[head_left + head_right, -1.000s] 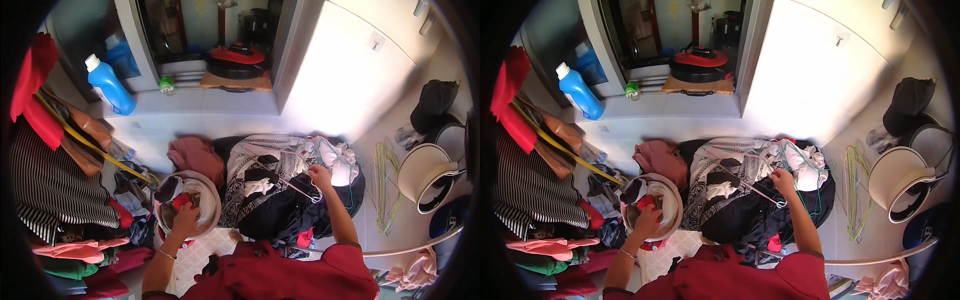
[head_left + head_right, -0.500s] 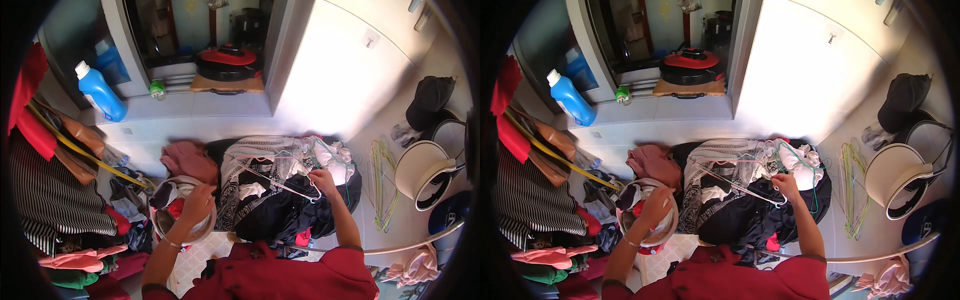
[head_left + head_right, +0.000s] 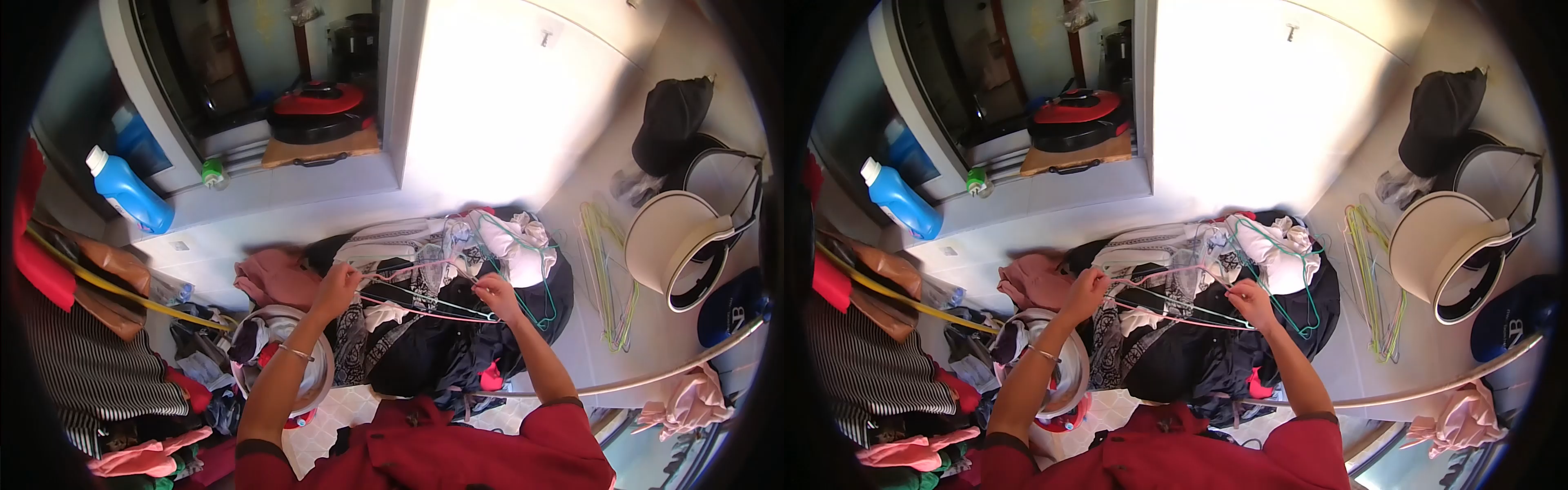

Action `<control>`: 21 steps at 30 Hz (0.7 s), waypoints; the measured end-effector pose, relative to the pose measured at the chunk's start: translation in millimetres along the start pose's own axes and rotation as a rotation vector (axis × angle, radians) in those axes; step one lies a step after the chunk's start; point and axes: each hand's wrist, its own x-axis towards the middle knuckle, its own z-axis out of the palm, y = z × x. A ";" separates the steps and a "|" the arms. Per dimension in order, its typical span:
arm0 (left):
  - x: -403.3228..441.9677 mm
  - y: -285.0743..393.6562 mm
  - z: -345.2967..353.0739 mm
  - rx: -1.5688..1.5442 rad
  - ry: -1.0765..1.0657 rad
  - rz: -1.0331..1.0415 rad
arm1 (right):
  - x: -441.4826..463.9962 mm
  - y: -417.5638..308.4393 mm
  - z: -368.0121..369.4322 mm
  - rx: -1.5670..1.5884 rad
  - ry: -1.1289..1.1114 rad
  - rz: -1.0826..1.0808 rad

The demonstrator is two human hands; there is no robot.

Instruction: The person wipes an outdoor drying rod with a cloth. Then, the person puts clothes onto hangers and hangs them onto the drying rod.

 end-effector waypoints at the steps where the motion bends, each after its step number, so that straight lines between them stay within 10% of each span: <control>1: 0.7 -1.7 2.3 0.004 0.068 0.078 | 4.4 1.6 0.4 0.005 0.007 0.006; 3: 0.1 -1.9 5.0 0.009 0.134 0.156 | 12.4 15.0 4.6 -0.054 0.036 -0.216; 7: 0.7 -6.4 7.9 -0.025 0.207 0.221 | 28.2 2.4 8.9 0.267 -0.085 0.229; 21: 5.3 -16.2 13.2 -0.131 0.257 0.258 | 47.8 -3.6 31.9 0.043 -0.032 -0.026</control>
